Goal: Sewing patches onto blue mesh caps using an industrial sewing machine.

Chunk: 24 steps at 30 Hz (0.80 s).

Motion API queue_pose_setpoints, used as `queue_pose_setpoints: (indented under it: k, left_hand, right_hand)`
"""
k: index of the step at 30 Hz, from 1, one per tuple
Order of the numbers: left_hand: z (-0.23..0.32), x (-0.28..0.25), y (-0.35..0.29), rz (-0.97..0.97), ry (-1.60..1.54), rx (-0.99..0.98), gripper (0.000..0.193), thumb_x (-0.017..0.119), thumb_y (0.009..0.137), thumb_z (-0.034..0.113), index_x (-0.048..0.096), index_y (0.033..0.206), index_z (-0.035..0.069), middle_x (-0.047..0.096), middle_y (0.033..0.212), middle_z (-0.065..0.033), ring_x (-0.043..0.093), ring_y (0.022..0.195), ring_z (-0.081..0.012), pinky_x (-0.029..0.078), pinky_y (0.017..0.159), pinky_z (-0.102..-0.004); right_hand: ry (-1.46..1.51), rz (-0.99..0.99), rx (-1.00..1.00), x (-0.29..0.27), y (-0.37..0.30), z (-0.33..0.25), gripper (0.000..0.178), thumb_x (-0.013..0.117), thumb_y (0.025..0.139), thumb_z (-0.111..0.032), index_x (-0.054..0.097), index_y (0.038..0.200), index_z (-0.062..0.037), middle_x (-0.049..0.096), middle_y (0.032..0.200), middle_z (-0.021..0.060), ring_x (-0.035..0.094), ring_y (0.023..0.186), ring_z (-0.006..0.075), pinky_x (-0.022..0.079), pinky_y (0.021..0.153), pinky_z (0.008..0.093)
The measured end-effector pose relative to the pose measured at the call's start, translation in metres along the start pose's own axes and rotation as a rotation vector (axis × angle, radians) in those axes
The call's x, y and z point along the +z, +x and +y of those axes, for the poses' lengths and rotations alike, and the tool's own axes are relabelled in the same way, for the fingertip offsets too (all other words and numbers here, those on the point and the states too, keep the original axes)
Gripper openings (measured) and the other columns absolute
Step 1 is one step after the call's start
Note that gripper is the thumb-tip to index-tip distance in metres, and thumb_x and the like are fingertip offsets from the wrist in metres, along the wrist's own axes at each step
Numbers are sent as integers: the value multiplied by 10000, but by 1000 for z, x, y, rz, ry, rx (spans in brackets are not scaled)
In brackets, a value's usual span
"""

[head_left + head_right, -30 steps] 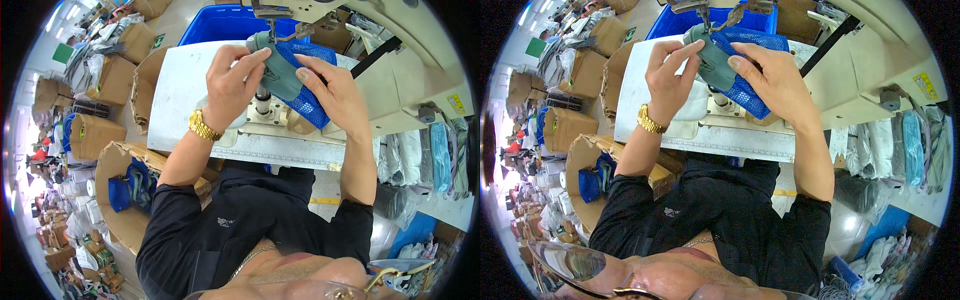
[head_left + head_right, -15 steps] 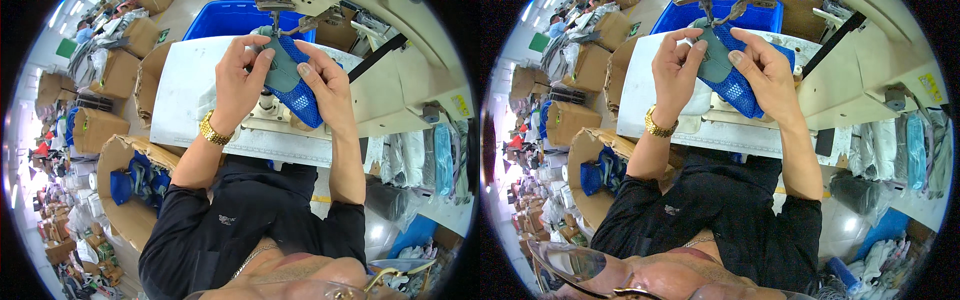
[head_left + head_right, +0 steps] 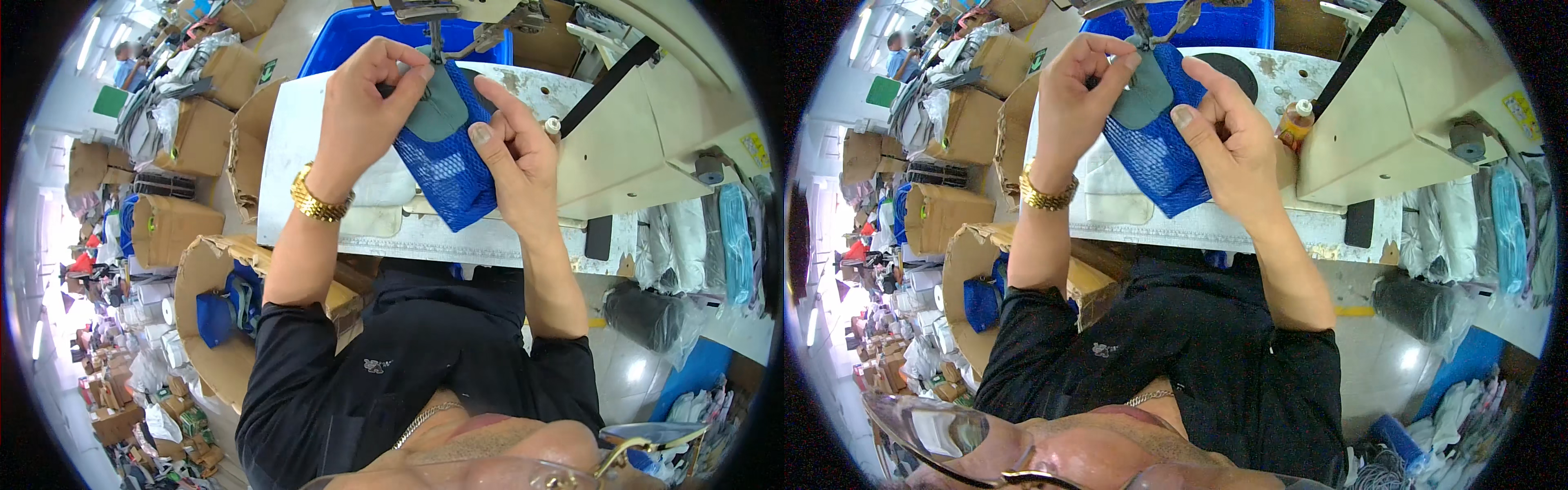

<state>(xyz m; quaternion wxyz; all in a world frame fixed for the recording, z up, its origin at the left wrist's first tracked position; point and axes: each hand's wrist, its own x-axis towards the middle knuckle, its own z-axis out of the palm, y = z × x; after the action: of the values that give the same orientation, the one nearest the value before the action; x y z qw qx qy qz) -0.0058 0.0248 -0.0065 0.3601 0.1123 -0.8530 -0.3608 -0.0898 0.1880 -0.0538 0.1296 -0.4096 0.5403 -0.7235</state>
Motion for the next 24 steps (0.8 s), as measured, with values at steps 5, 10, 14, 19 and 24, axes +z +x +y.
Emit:
queue_pose_setpoints:
  k: [5,10,14,19,24]
  left_hand:
    - [-4,-12,15,-110,-33,19,118,698,832,109,637,886,24,602,629,2,510,566,-27,389,516,-189]
    - [-6,-17,23,-201,-27,80,144,703,840,129,637,906,19,630,675,-2,526,593,-30,402,539,-191]
    - [-12,-21,29,-233,-93,83,241,758,806,188,638,933,24,603,689,10,509,613,-35,405,555,-193]
    - [-6,-39,38,-487,81,102,457,832,714,262,628,1063,50,502,860,17,474,859,-88,405,778,-235]
    - [-14,-42,47,-495,189,229,550,843,672,386,627,1059,60,528,866,-10,507,821,-113,425,727,-250]
  right_hand:
    - [49,27,30,6,-5,-4,430,598,891,-20,495,1308,0,359,653,-75,327,591,17,282,533,171]
    - [116,38,13,12,-7,2,460,599,881,1,480,1325,-7,351,643,-76,317,576,15,273,523,170]
    - [118,38,53,15,-5,2,485,604,885,-28,460,1348,-8,347,657,-78,315,594,11,252,534,170]
    - [118,29,76,18,6,6,534,622,868,-28,428,1366,-17,384,605,-59,334,560,19,259,519,187]
    - [132,59,4,26,7,11,567,625,859,-17,411,1384,-28,377,613,-58,339,554,19,256,500,193]
